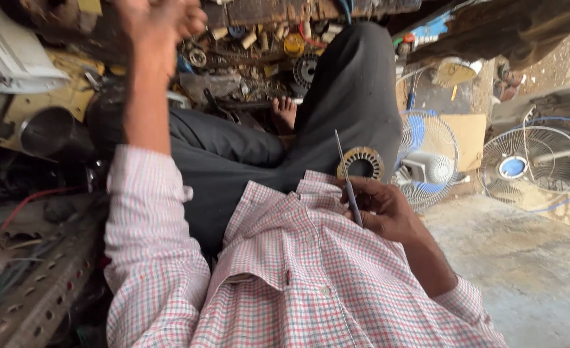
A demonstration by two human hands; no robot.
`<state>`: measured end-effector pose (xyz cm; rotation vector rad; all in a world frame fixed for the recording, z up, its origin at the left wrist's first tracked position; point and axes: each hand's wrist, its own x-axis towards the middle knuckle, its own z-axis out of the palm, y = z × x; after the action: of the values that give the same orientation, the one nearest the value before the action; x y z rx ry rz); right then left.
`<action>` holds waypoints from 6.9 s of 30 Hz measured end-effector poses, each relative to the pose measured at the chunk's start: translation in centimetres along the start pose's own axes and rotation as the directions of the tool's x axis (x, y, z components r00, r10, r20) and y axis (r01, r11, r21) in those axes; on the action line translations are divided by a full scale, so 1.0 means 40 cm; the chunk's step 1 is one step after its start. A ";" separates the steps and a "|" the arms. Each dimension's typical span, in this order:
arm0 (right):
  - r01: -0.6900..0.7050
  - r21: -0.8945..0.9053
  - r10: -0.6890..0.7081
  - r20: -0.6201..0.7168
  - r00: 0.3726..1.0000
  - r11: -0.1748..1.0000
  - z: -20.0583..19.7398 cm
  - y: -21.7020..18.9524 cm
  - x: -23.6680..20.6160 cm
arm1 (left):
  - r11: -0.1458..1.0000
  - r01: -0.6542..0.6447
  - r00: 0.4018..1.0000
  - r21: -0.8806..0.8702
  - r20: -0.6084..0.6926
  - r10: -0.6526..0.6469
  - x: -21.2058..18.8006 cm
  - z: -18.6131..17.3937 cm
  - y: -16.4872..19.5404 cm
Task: The person sits on the floor in a cluttered workshop and repairs a fan motor stator. They cut a strip of yellow insulating tape with scissors, fold it, and insert it into the stator slots. They repeat this process for multiple slots, handling the stator and tape with both hands.
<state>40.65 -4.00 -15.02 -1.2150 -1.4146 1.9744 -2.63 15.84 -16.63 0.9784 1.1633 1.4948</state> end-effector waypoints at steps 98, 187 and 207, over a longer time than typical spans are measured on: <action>0.386 0.304 -0.309 -0.271 0.912 0.871 0.066 -0.032 0.050 | 0.990 -0.049 0.913 0.135 0.407 -0.010 -0.511 0.414 0.016; 0.401 0.368 -0.275 -0.349 0.896 0.839 0.100 -0.011 0.079 | 0.982 -0.147 0.880 0.120 0.469 0.075 -0.526 0.381 -0.043; 0.924 -0.379 -0.998 0.057 -0.023 -0.043 0.147 -0.431 -0.018 | 0.405 -0.899 0.308 -0.167 0.416 0.856 -0.490 0.500 0.445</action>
<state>33.60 -0.96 1.53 -0.1281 -1.6911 0.4667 16.83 -0.70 4.54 2.1472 0.2536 1.8577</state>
